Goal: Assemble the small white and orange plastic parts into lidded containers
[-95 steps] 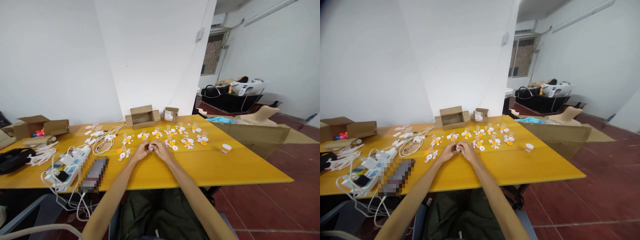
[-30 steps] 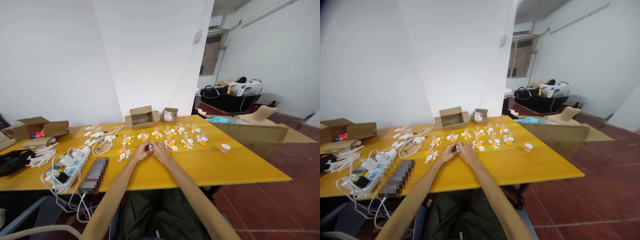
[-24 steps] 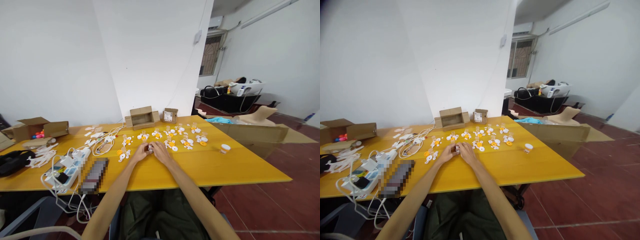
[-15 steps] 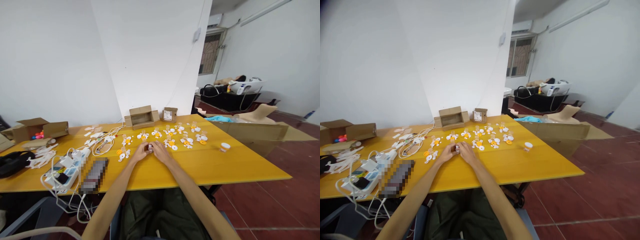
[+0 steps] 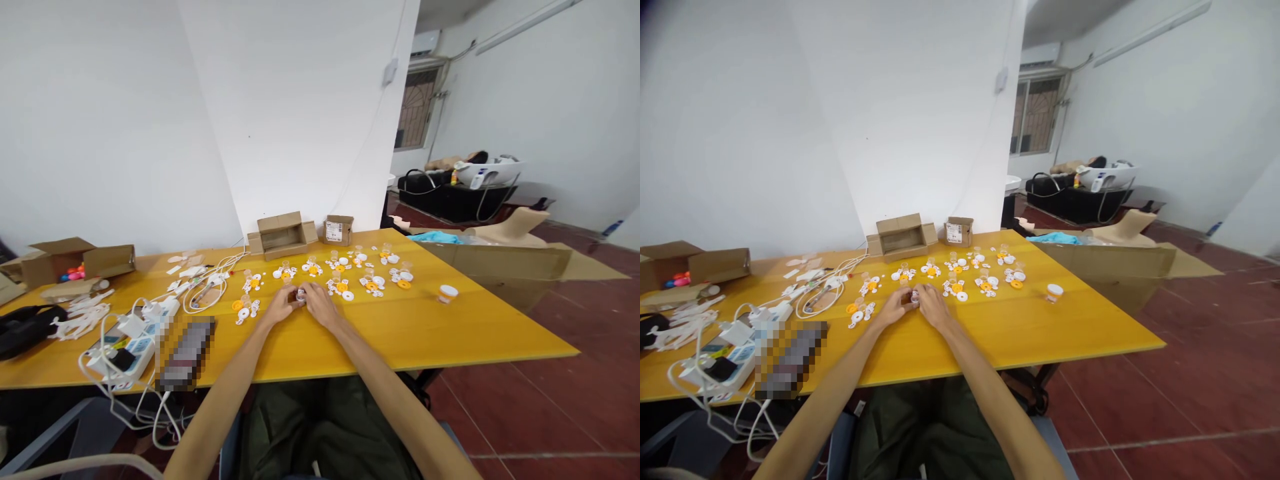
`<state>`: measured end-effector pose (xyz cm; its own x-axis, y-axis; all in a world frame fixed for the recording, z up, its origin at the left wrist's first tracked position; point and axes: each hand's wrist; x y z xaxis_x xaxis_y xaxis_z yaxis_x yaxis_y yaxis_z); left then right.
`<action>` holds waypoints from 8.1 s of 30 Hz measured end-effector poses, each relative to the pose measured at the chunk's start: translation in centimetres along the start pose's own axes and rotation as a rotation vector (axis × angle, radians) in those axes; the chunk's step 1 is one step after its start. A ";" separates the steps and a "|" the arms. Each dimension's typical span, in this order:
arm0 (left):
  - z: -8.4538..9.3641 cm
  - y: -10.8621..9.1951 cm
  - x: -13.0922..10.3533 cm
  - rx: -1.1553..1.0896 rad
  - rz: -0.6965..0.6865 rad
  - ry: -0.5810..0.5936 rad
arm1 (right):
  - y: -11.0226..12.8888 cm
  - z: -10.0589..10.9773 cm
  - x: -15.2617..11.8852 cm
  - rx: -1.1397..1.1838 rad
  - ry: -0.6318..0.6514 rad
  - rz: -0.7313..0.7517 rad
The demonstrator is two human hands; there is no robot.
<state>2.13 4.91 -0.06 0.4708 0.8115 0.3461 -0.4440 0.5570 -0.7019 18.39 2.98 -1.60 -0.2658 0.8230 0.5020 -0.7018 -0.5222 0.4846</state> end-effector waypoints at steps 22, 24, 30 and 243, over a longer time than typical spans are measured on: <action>-0.2 0.7 0.1 -0.007 -0.012 -0.014 | 0.4 0.9 0.0 0.072 0.021 -0.022; -0.1 0.6 0.1 -0.006 -0.010 -0.009 | 0.3 0.9 0.0 0.077 0.016 -0.018; 0.0 0.1 0.1 0.000 0.004 -0.004 | 0.3 0.8 0.0 0.022 0.027 -0.021; -0.6 -1.2 -0.9 0.269 -0.267 -0.396 | -2.4 -2.0 0.2 0.528 -0.041 -0.187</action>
<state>2.69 3.40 0.12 0.2934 0.6115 0.7348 -0.5521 0.7359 -0.3920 18.69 4.87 -4.05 -0.1350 0.9085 0.3956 -0.3052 -0.4179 0.8557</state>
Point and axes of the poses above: each hand's wrist, its own x-axis towards the middle knuckle, its own z-axis out of the back of the hand, y = z × x, and after that the axes turned 6 degrees about x, right-handed
